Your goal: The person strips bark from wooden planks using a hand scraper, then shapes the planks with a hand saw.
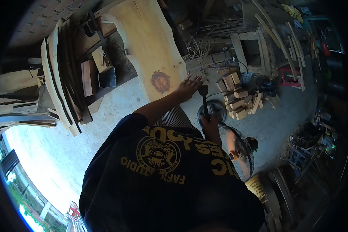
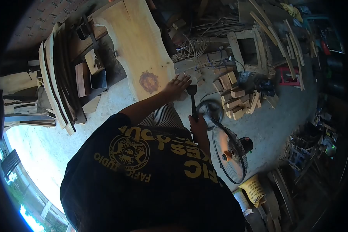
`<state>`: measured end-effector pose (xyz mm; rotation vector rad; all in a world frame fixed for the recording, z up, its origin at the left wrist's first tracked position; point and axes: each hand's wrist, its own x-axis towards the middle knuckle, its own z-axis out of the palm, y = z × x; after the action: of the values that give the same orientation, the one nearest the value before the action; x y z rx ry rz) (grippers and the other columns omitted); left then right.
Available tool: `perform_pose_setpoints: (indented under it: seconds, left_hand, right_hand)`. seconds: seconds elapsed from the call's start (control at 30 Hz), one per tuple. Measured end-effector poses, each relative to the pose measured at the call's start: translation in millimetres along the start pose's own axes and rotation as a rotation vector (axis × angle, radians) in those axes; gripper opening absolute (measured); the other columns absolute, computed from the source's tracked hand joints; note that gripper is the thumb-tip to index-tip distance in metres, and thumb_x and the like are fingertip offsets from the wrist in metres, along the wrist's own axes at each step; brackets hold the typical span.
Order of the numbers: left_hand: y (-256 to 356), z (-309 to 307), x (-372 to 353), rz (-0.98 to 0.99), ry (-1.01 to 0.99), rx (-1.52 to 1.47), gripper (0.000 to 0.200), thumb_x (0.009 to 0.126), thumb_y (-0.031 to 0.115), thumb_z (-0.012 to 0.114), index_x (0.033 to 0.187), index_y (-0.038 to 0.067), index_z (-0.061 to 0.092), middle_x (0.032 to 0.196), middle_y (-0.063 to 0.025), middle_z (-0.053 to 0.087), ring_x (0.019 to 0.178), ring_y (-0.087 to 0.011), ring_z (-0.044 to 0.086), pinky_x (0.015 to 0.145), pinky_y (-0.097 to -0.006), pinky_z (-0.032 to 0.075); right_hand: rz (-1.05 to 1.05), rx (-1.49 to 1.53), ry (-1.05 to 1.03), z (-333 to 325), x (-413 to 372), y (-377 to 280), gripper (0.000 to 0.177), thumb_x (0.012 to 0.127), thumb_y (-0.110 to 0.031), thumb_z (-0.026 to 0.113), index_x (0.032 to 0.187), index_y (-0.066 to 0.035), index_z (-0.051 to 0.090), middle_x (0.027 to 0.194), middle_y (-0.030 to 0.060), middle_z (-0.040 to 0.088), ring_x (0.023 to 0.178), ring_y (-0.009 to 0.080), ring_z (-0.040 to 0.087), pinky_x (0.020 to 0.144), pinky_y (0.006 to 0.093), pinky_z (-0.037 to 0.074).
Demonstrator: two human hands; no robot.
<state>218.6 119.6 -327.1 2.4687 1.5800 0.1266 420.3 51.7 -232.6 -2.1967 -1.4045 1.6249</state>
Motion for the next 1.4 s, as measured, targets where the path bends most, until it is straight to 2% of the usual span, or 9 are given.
perform_pose_setpoints:
  seconds: [0.07,0.17,0.3,0.33,0.5,0.77,1.1,1.23,1.4]
  left_hand:
    - [-9,-6,-8,-0.053,-0.090,-0.136,0.069,0.082,0.021,0.054,0.142,0.004,0.026,0.150,-0.0153,0.022,0.141,-0.0259,0.017,0.114,-0.0492,0.011]
    - [-34,-6,-30,-0.139,-0.052,-0.259,0.063,0.090,0.034,0.045,0.143,0.006,0.025,0.152,-0.0103,0.021,0.142,-0.0231,0.016,0.115,-0.0475,0.007]
    - [-84,-16,-64,-0.239,0.005,0.014,0.053,0.096,0.043,0.031,0.146,0.030,0.022,0.153,0.0028,0.018,0.142,-0.0193,0.013,0.115,-0.0458,-0.003]
    - [-100,-23,-70,-0.294,-0.019,0.091,0.050,0.096,0.043,0.031,0.145,0.037,0.021,0.154,0.0049,0.017,0.143,-0.0186,0.012,0.115,-0.0456,-0.004]
    - [-180,-37,-77,-0.650,0.144,0.165,0.050,0.095,0.036,0.033,0.144,0.039,0.022,0.153,0.0045,0.019,0.141,-0.0211,0.017,0.114,-0.0481,0.005]
    - [-243,-33,-57,-1.238,0.401,-0.061,0.056,0.095,0.037,0.028,0.148,0.024,0.017,0.155,0.0042,0.012,0.143,-0.0279,0.007,0.113,-0.0527,0.007]
    - [-239,-33,-58,-1.225,0.494,-0.110,0.056,0.092,0.032,0.033,0.147,0.026,0.021,0.154,0.0028,0.016,0.141,-0.0297,0.015,0.114,-0.0482,0.011]
    - [-238,-36,-58,-1.243,0.492,-0.134,0.057,0.091,0.030,0.035,0.146,0.026,0.022,0.154,0.0025,0.017,0.141,-0.0289,0.016,0.114,-0.0474,0.011]
    - [-238,-33,-57,-1.241,0.524,-0.127,0.058,0.089,0.028,0.036,0.146,0.025,0.024,0.153,0.0012,0.021,0.140,-0.0286,0.019,0.113,-0.0486,0.011]
  right_hand:
    - [-0.024,-0.094,-0.033,5,8,1,0.040,0.090,-0.038,0.054,0.101,0.000,0.056,0.075,0.0166,0.061,0.070,0.0275,0.063,0.064,0.0391,0.047]
    - [-0.133,-0.172,-0.034,11,3,-12,0.041,0.091,-0.039,0.052,0.101,0.001,0.056,0.081,0.0209,0.064,0.075,0.0356,0.063,0.067,0.0420,0.047]
    - [-0.189,-0.265,-0.072,10,-6,-34,0.039,0.093,-0.038,0.050,0.102,0.000,0.056,0.088,0.0232,0.064,0.087,0.0402,0.063,0.071,0.0441,0.048]
    - [-0.244,-0.284,-0.066,10,-4,-30,0.036,0.093,-0.033,0.051,0.105,0.000,0.055,0.082,0.0207,0.062,0.077,0.0344,0.063,0.066,0.0414,0.046]
    - [-0.335,-0.321,-0.062,14,-4,-22,0.035,0.093,-0.035,0.050,0.096,-0.001,0.053,0.081,0.0223,0.062,0.081,0.0428,0.061,0.067,0.0464,0.046]
    - [-0.244,-0.528,-0.149,9,-7,-10,0.033,0.094,-0.034,0.046,0.095,-0.001,0.046,0.078,0.0249,0.060,0.079,0.0452,0.060,0.064,0.0501,0.046]
    - [-0.424,-0.587,-0.029,86,93,-138,0.039,0.094,-0.037,0.044,0.102,0.000,0.050,0.079,0.0256,0.063,0.076,0.0439,0.062,0.067,0.0501,0.051]
    - [-0.496,-0.609,0.027,85,88,-113,0.039,0.094,-0.038,0.043,0.101,0.000,0.051,0.078,0.0260,0.063,0.078,0.0439,0.062,0.068,0.0507,0.050]
    - [-0.295,-0.600,-0.064,63,43,-82,0.039,0.095,-0.038,0.042,0.102,-0.001,0.049,0.078,0.0265,0.063,0.078,0.0448,0.061,0.067,0.0530,0.049]
